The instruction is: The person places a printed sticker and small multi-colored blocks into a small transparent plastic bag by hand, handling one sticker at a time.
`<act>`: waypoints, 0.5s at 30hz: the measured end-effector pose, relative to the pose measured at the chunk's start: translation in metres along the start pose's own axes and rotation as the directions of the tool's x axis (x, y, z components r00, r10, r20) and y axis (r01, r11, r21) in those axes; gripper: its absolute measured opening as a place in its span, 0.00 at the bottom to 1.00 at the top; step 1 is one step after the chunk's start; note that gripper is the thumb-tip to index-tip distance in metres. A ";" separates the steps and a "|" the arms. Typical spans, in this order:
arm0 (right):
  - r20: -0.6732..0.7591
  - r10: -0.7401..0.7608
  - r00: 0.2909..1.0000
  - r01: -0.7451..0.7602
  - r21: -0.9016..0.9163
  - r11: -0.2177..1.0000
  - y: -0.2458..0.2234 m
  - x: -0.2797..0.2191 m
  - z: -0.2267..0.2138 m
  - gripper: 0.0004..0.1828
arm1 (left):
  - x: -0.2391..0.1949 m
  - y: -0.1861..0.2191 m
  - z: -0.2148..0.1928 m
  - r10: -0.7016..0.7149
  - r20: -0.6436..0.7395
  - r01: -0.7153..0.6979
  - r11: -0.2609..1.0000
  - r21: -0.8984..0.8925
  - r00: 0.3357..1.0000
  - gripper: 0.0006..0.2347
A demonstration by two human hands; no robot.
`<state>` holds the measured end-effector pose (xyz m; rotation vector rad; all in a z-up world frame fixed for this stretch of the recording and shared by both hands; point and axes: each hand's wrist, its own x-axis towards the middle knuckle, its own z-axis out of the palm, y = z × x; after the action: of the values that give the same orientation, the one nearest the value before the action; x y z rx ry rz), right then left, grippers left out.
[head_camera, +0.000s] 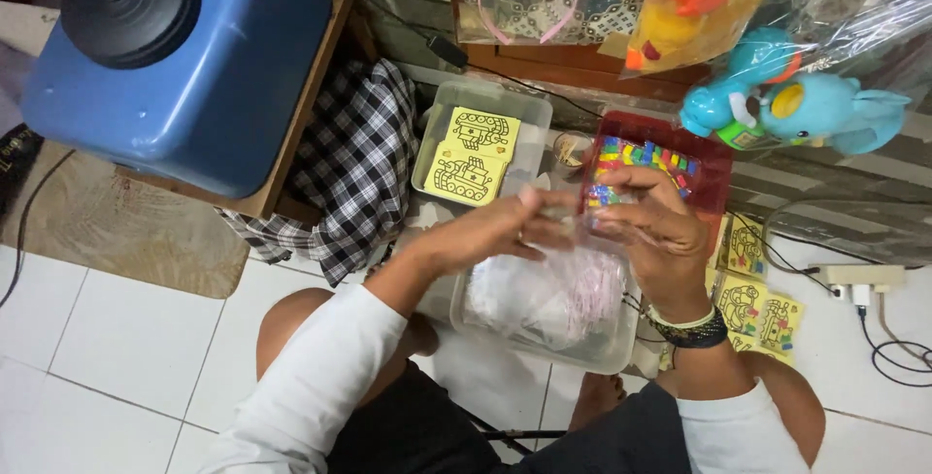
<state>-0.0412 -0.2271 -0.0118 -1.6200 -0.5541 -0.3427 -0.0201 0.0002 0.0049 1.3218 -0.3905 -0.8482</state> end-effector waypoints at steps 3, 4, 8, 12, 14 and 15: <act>0.014 -0.014 1.000 0.014 0.029 0.999 0.009 -0.005 -0.002 0.05 | 0.010 -0.045 -0.001 0.157 0.068 -0.139 0.966 -0.216 0.985 0.25; 0.013 -0.014 1.000 0.014 0.029 0.999 0.007 -0.004 -0.003 0.05 | 0.013 -0.045 -0.003 0.157 0.068 -0.139 0.967 -0.215 0.985 0.25; 0.162 0.028 0.986 -0.035 0.039 0.999 0.004 0.001 -0.018 0.13 | 0.021 -0.041 -0.014 0.221 -0.191 -0.222 0.975 0.020 0.956 0.14; 0.344 0.088 0.935 -0.110 0.048 0.993 0.007 0.003 -0.024 0.31 | 0.016 -0.032 -0.016 0.273 -0.416 -0.124 0.929 0.350 0.867 0.10; 0.275 0.082 0.958 -0.077 -0.029 0.997 0.014 0.002 -0.019 0.25 | 0.015 -0.034 -0.012 0.291 -0.429 -0.080 0.892 0.444 0.855 0.11; 0.207 0.069 0.976 -0.048 -0.107 0.993 0.017 0.002 -0.015 0.20 | 0.014 -0.036 -0.010 0.311 -0.442 -0.033 0.846 0.532 0.842 0.12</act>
<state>-0.0288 -0.2430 -0.0230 -1.7794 -0.6560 -0.1576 -0.0150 -0.0034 -0.0345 1.9073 -0.3108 -0.1959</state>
